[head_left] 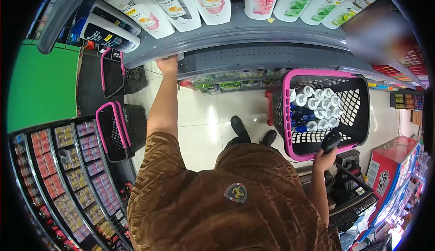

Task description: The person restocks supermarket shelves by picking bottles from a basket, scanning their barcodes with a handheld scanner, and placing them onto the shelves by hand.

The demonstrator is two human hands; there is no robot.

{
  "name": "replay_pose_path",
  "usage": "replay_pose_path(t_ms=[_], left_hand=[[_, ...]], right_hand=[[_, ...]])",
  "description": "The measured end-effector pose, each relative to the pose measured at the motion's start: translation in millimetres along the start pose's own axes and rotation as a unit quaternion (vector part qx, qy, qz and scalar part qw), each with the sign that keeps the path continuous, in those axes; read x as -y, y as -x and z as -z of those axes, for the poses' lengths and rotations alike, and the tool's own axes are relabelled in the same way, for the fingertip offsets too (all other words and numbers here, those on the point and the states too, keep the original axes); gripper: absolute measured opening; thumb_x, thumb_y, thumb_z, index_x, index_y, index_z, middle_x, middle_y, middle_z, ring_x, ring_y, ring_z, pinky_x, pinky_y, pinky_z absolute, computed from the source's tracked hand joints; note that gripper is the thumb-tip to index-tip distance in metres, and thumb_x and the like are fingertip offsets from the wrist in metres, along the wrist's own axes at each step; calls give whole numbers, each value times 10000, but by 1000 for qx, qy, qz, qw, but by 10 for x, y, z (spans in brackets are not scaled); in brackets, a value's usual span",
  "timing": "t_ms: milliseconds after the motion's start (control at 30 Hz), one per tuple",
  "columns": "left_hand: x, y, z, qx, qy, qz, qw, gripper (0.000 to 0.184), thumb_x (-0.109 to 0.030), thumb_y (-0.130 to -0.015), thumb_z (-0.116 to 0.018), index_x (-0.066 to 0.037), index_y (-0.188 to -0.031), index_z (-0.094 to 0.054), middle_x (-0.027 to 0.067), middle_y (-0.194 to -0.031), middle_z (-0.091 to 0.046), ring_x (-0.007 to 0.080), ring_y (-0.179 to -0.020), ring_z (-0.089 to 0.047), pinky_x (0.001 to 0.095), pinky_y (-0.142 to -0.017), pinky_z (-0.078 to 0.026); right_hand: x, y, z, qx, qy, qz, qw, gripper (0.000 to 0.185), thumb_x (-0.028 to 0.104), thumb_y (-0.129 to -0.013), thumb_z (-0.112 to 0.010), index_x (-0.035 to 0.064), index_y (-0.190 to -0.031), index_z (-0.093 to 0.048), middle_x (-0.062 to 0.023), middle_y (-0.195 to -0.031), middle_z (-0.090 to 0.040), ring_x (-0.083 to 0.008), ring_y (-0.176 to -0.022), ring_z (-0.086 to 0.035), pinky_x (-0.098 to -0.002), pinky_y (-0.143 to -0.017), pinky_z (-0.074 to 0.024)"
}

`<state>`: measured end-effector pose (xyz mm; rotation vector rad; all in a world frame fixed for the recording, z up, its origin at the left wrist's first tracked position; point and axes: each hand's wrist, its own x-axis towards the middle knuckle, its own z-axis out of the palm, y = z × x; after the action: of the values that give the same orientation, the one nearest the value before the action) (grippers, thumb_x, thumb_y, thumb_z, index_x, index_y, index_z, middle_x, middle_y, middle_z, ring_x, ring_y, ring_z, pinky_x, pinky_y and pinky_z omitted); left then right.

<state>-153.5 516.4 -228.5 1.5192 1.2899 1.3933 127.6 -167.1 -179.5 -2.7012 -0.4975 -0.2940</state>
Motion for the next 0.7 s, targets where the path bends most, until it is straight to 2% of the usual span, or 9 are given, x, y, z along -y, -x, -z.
replay_pose_path(t_ms=[67,200,267,367,500,600,667,700], left_hand=[[321,-133,-7,61,-17,-25,998,659,-153,-780,-855,-7,-1339,-538,127,-1309,-655,281,-1198,-619,384,-1098,-432],[101,-64,30,57,8,7,998,578,-163,-783,-848,-17,-1283,-597,108,-1295,-671,272,-1170,-637,377,-1091,-437],[-2,-90,77,101,-141,-28,984,546,-170,-770,-851,-30,-1251,-632,118,-1254,-691,278,-1161,-640,376,-1072,-455],[358,-172,37,42,-122,-70,989,576,-157,-705,-902,-32,-1219,-674,116,-1207,-710,275,-1126,-650,392,-999,-500],[104,-29,80,50,-123,-16,991,577,-176,-694,-915,-28,-1200,-682,119,-1191,-716,289,-1132,-649,398,-1015,-488],[58,-53,90,38,-200,-54,978,675,-189,-683,-925,-10,-1266,-637,140,-1247,-684,293,-1170,-633,394,-1019,-484],[-56,43,91,58,-167,5,984,765,-199,-694,-920,5,-1342,-567,161,-1313,-635,297,-1194,-615,384,-1017,-486],[52,112,76,58,-166,6,984,765,-199,-694,-920,5,-1342,-567,161,-1313,-635,297,-1194,-615,384,-1017,-486]], right_hand=[[6,-6,-14,-27,2,17,999,465,148,-786,-688,-10,-1207,-570,-254,-1054,-646,-486,-971,-613,-521,-843,-485],[-42,12,-55,-42,16,30,999,466,156,-790,-693,-14,-1204,-564,-257,-1051,-644,-488,-972,-611,-520,-843,-485],[-66,0,-77,-50,25,29,998,471,166,-797,-697,-14,-1210,-561,-259,-1057,-644,-485,-982,-615,-517,-843,-488],[43,-27,-4,-5,9,-4,1000,534,202,-801,-704,-28,-1263,-567,-254,-1072,-652,-476,-996,-615,-521,-869,-484],[-34,-39,-29,-17,26,5,999,522,209,-803,-706,-20,-1251,-568,-251,-1060,-656,-476,-990,-618,-526,-854,-485],[41,-74,-20,9,33,-35,999,516,211,-807,-704,-10,-1252,-564,-251,-1060,-657,-477,-992,-619,-522,-852,-487],[64,-65,40,22,0,-33,999,527,206,-801,-705,-6,-1260,-559,-261,-1057,-652,-486,-989,-610,-519,-846,-488],[67,-57,87,22,0,-33,999,527,206,-801,-705,-6,-1260,-559,-261,-1057,-652,-486,-989,-610,-519,-846,-488]])
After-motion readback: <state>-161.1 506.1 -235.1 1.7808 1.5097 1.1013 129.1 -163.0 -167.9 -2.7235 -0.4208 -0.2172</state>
